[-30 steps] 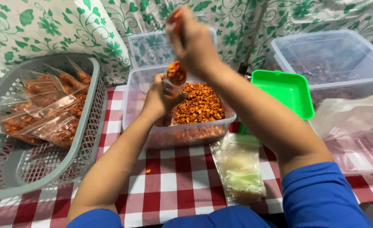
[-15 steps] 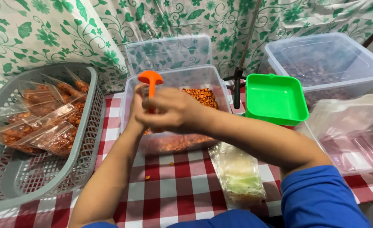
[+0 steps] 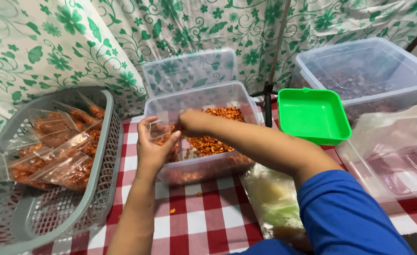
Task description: Packaging small orange snacks from a large container into individual plastic bags using a scoop
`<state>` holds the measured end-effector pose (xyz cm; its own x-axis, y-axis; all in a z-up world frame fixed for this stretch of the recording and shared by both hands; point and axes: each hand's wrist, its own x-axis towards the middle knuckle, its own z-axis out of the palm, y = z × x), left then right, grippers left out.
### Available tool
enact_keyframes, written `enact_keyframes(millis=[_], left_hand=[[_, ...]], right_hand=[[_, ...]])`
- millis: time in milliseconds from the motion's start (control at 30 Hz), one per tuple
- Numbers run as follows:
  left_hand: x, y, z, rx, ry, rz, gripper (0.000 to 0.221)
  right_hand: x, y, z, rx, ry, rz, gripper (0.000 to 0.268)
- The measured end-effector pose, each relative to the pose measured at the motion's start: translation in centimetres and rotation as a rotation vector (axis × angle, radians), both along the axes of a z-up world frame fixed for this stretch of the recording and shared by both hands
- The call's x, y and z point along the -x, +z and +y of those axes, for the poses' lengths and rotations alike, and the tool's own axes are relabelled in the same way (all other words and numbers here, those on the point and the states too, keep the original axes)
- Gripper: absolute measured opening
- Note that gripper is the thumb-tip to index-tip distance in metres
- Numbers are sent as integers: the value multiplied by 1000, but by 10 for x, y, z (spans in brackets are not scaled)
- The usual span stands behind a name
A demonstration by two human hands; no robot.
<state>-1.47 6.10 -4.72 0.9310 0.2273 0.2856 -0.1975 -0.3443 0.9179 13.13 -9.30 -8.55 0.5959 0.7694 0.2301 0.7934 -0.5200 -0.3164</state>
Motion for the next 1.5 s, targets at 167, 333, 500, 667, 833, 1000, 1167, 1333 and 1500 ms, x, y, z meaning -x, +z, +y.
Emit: enact_keyframes(millis=[167,333,500,667,833,1000,1167,1333,1500], left_hand=[[4,8,0,2,25,56,80],[4,13,-4,-2,18,38,79],[4,10,0,-10,-4,0,78],[3,2,4,-27,-21,-22,79],[0,-2,5,-27,-38,-32,80],[0,-1,5,-24,-43,-30,80],[-4,-5,8,-32,-56,-24,79],[-8,-6,10,-32,-63,-3,79],[-6,12,1,-45,-115,102,72]], right_hand=[[-6,-30,-4,35,43,47,12],[15,-11,-3,146,34,129,19],[31,17,-4,201,26,229,24],[14,1,-6,172,11,353,23],[14,13,-20,122,-24,459,25],[11,45,-38,-78,-90,497,24],[-11,46,-49,-361,-222,482,23],[-29,63,-63,-560,-326,457,16],[9,142,-76,-642,-535,453,11]])
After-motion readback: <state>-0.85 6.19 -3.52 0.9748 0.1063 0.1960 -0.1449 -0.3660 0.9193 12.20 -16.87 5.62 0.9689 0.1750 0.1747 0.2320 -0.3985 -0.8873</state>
